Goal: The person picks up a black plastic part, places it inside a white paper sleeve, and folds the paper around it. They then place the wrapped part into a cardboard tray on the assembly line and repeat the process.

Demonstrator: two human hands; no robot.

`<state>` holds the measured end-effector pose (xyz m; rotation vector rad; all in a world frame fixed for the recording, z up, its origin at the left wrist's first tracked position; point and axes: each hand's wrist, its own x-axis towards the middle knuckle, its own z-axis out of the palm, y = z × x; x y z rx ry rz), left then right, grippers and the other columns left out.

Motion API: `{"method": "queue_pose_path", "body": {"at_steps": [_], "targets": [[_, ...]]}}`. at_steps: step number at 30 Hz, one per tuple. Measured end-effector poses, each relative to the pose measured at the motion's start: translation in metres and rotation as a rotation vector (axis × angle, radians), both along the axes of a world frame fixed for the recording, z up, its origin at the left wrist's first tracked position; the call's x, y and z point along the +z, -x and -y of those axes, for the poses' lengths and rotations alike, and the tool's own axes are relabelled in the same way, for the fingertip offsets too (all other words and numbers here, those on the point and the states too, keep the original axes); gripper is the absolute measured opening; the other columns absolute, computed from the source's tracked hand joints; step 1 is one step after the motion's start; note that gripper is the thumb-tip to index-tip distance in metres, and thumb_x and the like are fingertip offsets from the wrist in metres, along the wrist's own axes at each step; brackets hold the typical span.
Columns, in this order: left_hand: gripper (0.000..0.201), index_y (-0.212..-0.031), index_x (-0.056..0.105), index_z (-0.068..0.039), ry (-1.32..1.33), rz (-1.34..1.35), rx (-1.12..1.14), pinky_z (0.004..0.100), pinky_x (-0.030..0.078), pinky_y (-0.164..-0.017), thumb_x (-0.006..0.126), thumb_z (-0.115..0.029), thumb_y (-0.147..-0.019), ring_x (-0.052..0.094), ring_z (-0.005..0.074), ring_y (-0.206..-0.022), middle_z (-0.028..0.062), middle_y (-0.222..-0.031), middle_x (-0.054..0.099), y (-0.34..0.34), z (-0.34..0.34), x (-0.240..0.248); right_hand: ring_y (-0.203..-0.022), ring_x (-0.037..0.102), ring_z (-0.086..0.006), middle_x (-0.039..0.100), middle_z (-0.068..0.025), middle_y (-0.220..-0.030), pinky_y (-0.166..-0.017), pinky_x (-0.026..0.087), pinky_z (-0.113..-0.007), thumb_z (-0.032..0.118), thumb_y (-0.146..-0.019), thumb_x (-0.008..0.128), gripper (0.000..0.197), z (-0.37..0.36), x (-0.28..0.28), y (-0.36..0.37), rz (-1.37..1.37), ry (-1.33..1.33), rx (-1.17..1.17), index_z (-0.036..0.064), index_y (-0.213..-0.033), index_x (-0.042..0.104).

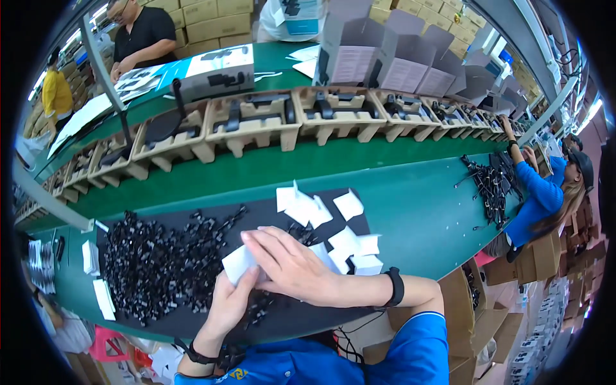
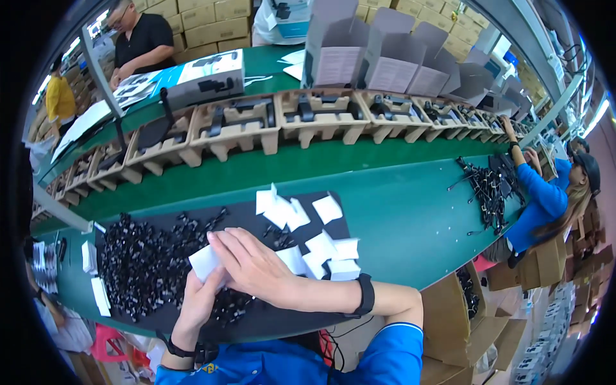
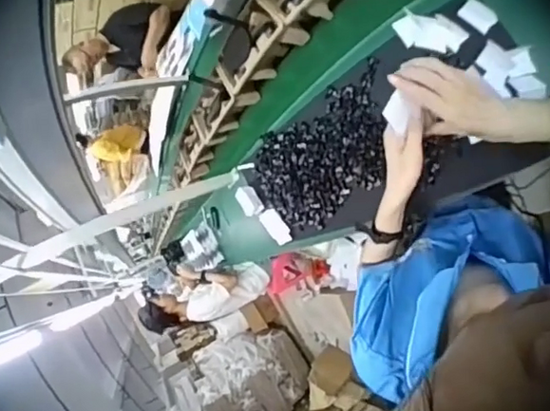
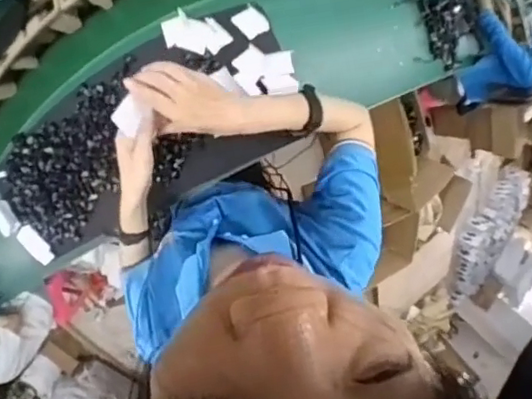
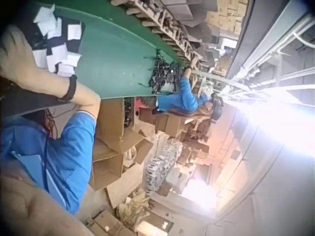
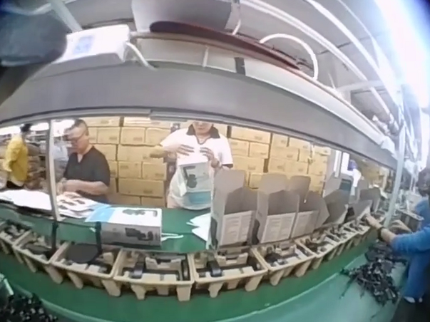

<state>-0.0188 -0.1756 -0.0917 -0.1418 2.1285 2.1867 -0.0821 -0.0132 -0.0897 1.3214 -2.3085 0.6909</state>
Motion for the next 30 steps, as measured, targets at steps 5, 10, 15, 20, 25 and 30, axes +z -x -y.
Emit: {"method": "queue_pose_path", "body": {"at_steps": [5, 10, 15, 20, 25, 30], "targets": [[0.028, -0.117, 0.052, 0.001, -0.251, 0.082, 0.047, 0.0252, 0.045, -0.082, 0.047, -0.015, -0.095, 0.055, 0.0119, -0.100, 0.0059, -0.110, 0.058, -0.025, 0.015, -0.001, -0.114, 0.043, -0.0309, 0.043, -0.0140, -0.130, -0.100, 0.036, -0.046, 0.030, -0.057, 0.076, 0.083, 0.023, 0.008, -0.032, -0.072, -0.044, -0.032, -0.0018, -0.127, 0.043], [0.026, -0.114, 0.054, 0.002, -0.134, -0.048, -0.017, 0.0261, 0.046, -0.081, 0.046, -0.014, -0.095, 0.056, 0.0113, -0.097, 0.0057, -0.106, 0.060, -0.044, 0.022, 0.012, -0.112, 0.044, -0.0289, 0.048, -0.0130, -0.123, -0.099, 0.036, -0.047, 0.023, -0.054, 0.077, 0.079, 0.034, 0.032, -0.052, 0.103, -0.024, -0.010, 0.0004, -0.124, 0.048], [0.026, -0.113, 0.055, 0.003, -0.191, -0.050, -0.076, 0.0263, 0.046, -0.081, 0.045, -0.013, -0.095, 0.056, 0.0108, -0.094, 0.0058, -0.102, 0.061, -0.060, 0.027, 0.003, -0.108, 0.046, -0.0287, 0.051, -0.0129, -0.118, -0.096, 0.039, -0.046, 0.021, -0.051, 0.079, 0.076, 0.039, 0.027, -0.069, -0.085, -0.068, -0.040, 0.0023, -0.120, 0.052], [0.025, -0.114, 0.055, 0.003, -0.284, -0.032, -0.124, 0.0262, 0.045, -0.085, 0.047, -0.010, -0.094, 0.056, 0.0104, -0.097, 0.0062, -0.104, 0.061, -0.066, 0.035, 0.001, -0.100, 0.052, -0.0277, 0.053, -0.0105, -0.115, -0.089, 0.045, -0.041, 0.017, -0.061, 0.077, 0.059, 0.029, 0.036, -0.073, -0.195, -0.095, 0.026, 0.0039, -0.114, 0.057], [0.028, -0.116, 0.056, 0.000, -0.089, -0.005, -0.220, 0.0282, 0.049, -0.076, 0.049, -0.012, -0.092, 0.060, 0.0122, -0.090, 0.0081, -0.096, 0.064, -0.070, 0.040, -0.008, -0.073, 0.060, -0.0237, 0.061, -0.0069, -0.094, -0.066, 0.051, -0.035, 0.015, -0.073, 0.072, 0.038, 0.023, 0.062, -0.052, 0.288, -0.193, 0.200, 0.0034, -0.107, 0.059], [0.031, -0.112, 0.059, 0.000, 0.005, -0.003, -0.351, 0.0308, 0.050, -0.075, 0.062, -0.015, -0.085, 0.064, 0.0161, -0.088, 0.0099, -0.097, 0.066, -0.074, 0.055, 0.002, -0.055, 0.061, -0.0239, 0.062, -0.0067, -0.074, -0.048, 0.049, -0.033, 0.016, -0.078, 0.069, 0.028, 0.018, 0.060, -0.056, 0.637, -0.073, 0.427, 0.0016, -0.100, 0.059]]}}
